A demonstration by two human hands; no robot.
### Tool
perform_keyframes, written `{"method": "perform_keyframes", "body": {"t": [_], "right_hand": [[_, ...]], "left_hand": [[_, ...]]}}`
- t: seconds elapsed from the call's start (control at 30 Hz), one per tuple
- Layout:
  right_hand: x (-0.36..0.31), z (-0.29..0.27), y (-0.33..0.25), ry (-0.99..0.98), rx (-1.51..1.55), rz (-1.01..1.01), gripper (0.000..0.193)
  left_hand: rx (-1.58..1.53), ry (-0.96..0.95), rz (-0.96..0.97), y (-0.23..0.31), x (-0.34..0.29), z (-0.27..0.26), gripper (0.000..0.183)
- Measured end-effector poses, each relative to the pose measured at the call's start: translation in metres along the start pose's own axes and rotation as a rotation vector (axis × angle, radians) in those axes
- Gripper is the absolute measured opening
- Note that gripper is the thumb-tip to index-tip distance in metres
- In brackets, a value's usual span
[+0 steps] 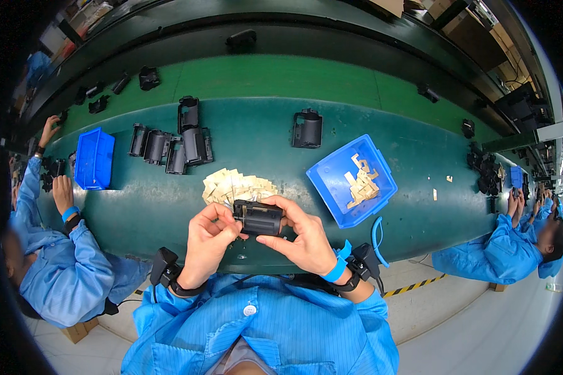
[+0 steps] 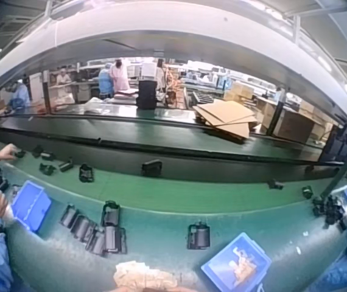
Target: Assembling small plastic housings by inserting internal wiring and components at a factory assembly line.
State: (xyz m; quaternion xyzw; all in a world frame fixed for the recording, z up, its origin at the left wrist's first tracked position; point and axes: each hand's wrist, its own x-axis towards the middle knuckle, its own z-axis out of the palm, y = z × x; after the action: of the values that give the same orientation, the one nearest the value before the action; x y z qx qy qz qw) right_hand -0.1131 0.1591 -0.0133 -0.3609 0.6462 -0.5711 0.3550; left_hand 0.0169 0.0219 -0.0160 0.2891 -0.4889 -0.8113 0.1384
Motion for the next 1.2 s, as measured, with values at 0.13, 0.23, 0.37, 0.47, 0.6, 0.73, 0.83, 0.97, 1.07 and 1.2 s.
{"method": "perform_keyframes", "body": {"t": [0.13, 0.23, 0.37, 0.47, 0.6, 0.73, 0.83, 0.97, 1.07, 1.2], "right_hand": [[-0.002, 0.001, 0.004, 0.034, 0.029, 0.0, 0.058], [-0.002, 0.003, 0.007, 0.046, 0.028, -0.028, 0.059], [-0.004, 0.004, 0.006, 0.048, 0.002, -0.043, 0.058], [-0.006, 0.004, 0.004, 0.062, -0.031, -0.058, 0.057], [-0.006, 0.006, 0.005, 0.042, -0.058, -0.033, 0.059], [-0.007, 0.006, 0.009, 0.068, -0.101, -0.095, 0.057], [-0.007, 0.004, 0.005, 0.034, -0.044, 0.009, 0.061], [-0.004, -0.003, 0.005, 0.011, 0.218, 0.065, 0.061], [-0.002, -0.005, -0.001, 0.006, 0.286, 0.122, 0.062], [-0.002, -0.003, -0.001, 0.019, 0.275, 0.108, 0.062]], "left_hand": [[-0.043, -0.005, 0.118, -0.012, -0.004, 0.01, 0.01], [-0.02, 0.005, 0.169, -0.018, -0.007, 0.015, 0.012], [0.169, 0.042, 0.275, -0.022, -0.012, 0.017, 0.01], [0.259, 0.079, 0.329, -0.029, -0.012, 0.017, 0.011], [0.389, 0.158, 0.402, -0.032, -0.011, 0.021, 0.012], [0.461, 0.188, 0.471, -0.043, -0.01, 0.02, 0.013], [0.497, 0.188, 0.466, -0.044, -0.008, 0.02, 0.014], [-0.084, 0.088, 0.27, -0.028, -0.007, 0.014, 0.015], [-0.004, 0.049, 0.223, -0.016, -0.007, 0.013, 0.017], [-0.018, 0.068, 0.238, -0.013, -0.004, 0.019, 0.019]]}}
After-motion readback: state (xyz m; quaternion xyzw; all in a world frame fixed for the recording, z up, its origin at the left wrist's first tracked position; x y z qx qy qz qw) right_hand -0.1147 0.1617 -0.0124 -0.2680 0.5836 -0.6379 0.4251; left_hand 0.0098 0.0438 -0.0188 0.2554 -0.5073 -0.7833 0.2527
